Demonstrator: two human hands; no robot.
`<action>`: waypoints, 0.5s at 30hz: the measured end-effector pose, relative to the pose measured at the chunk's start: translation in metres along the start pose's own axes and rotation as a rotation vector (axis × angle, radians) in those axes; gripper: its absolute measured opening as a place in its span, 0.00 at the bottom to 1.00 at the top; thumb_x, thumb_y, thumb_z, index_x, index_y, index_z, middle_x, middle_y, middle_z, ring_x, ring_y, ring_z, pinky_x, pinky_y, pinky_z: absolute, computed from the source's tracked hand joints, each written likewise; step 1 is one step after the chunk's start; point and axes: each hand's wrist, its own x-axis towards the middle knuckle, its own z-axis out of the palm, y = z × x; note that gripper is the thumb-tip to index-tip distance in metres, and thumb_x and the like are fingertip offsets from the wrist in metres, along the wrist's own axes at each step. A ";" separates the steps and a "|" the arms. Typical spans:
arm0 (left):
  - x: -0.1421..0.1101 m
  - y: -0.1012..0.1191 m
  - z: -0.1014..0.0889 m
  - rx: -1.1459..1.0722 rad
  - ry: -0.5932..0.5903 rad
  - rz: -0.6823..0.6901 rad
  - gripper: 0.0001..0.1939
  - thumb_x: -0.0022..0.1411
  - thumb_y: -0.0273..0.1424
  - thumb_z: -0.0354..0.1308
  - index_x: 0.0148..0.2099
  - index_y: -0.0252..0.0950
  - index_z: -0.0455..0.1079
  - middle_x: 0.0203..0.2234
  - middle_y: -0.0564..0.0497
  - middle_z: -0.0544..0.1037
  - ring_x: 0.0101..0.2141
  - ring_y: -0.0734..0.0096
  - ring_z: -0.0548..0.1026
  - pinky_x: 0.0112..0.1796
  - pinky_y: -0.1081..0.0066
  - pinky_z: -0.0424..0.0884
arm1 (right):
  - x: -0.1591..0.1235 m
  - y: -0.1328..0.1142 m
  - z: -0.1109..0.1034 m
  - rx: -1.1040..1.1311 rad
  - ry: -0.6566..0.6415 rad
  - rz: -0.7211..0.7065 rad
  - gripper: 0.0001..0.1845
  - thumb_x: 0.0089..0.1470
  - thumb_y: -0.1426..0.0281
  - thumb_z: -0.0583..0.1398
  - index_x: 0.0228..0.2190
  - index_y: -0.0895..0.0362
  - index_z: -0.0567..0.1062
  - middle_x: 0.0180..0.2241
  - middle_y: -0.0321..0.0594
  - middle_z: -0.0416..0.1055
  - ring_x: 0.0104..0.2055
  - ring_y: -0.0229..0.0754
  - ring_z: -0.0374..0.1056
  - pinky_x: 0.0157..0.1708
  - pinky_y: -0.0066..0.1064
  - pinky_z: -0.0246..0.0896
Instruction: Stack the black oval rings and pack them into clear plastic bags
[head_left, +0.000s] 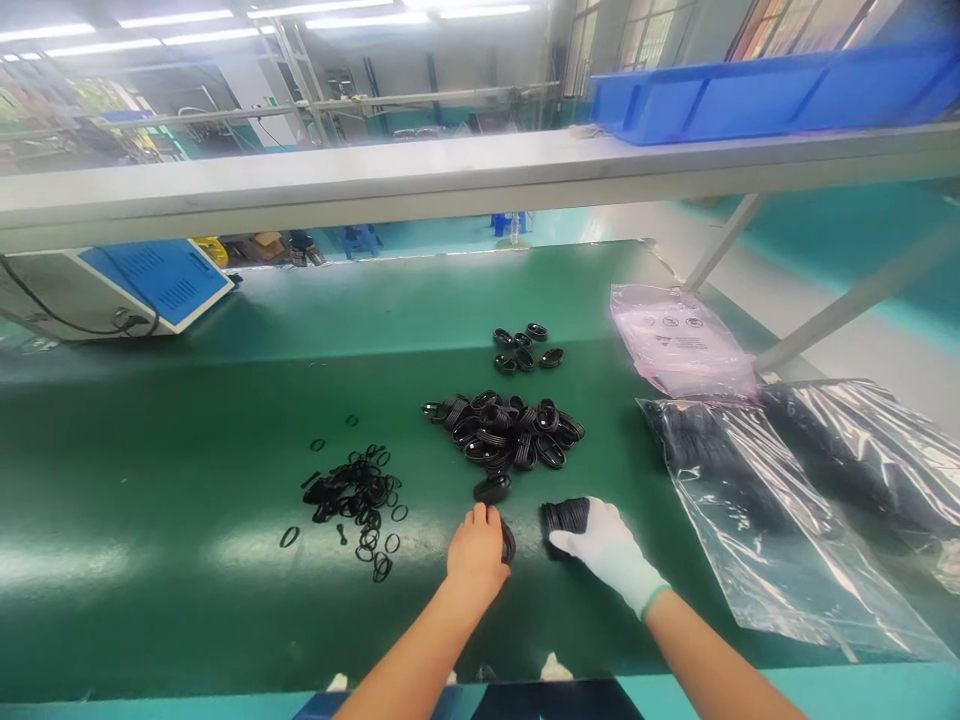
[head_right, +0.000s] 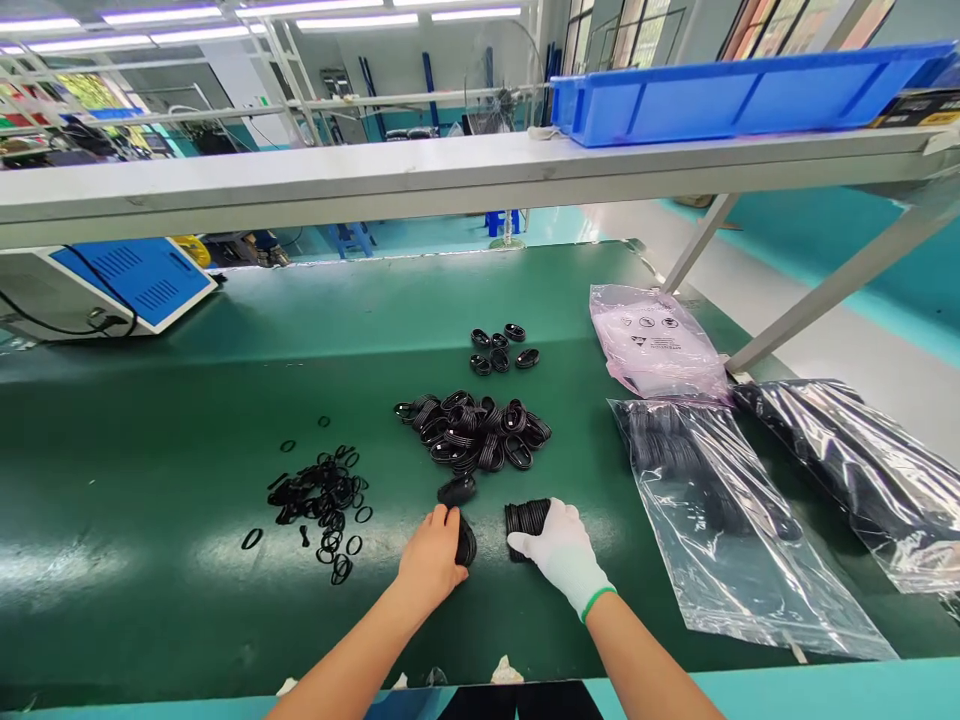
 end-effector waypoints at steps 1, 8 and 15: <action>0.000 0.002 0.002 -0.085 -0.009 0.034 0.40 0.37 0.24 0.63 0.55 0.39 0.56 0.49 0.45 0.63 0.48 0.57 0.64 0.48 0.62 0.61 | 0.000 0.000 0.000 -0.001 0.002 -0.004 0.34 0.33 0.55 0.61 0.43 0.59 0.63 0.41 0.48 0.61 0.42 0.50 0.64 0.40 0.37 0.60; 0.003 0.013 0.028 -0.513 0.006 0.200 0.42 0.41 0.23 0.62 0.58 0.46 0.51 0.55 0.52 0.59 0.51 0.65 0.62 0.53 0.64 0.57 | 0.000 0.001 -0.003 -0.006 0.006 -0.038 0.31 0.34 0.55 0.60 0.40 0.58 0.64 0.40 0.48 0.61 0.41 0.49 0.64 0.40 0.36 0.60; 0.011 0.017 0.041 -0.456 0.066 0.285 0.40 0.41 0.22 0.62 0.57 0.45 0.52 0.56 0.52 0.59 0.55 0.63 0.57 0.55 0.58 0.53 | 0.001 0.001 -0.006 -0.004 -0.031 -0.029 0.36 0.35 0.55 0.59 0.45 0.61 0.62 0.44 0.52 0.60 0.45 0.53 0.63 0.43 0.39 0.58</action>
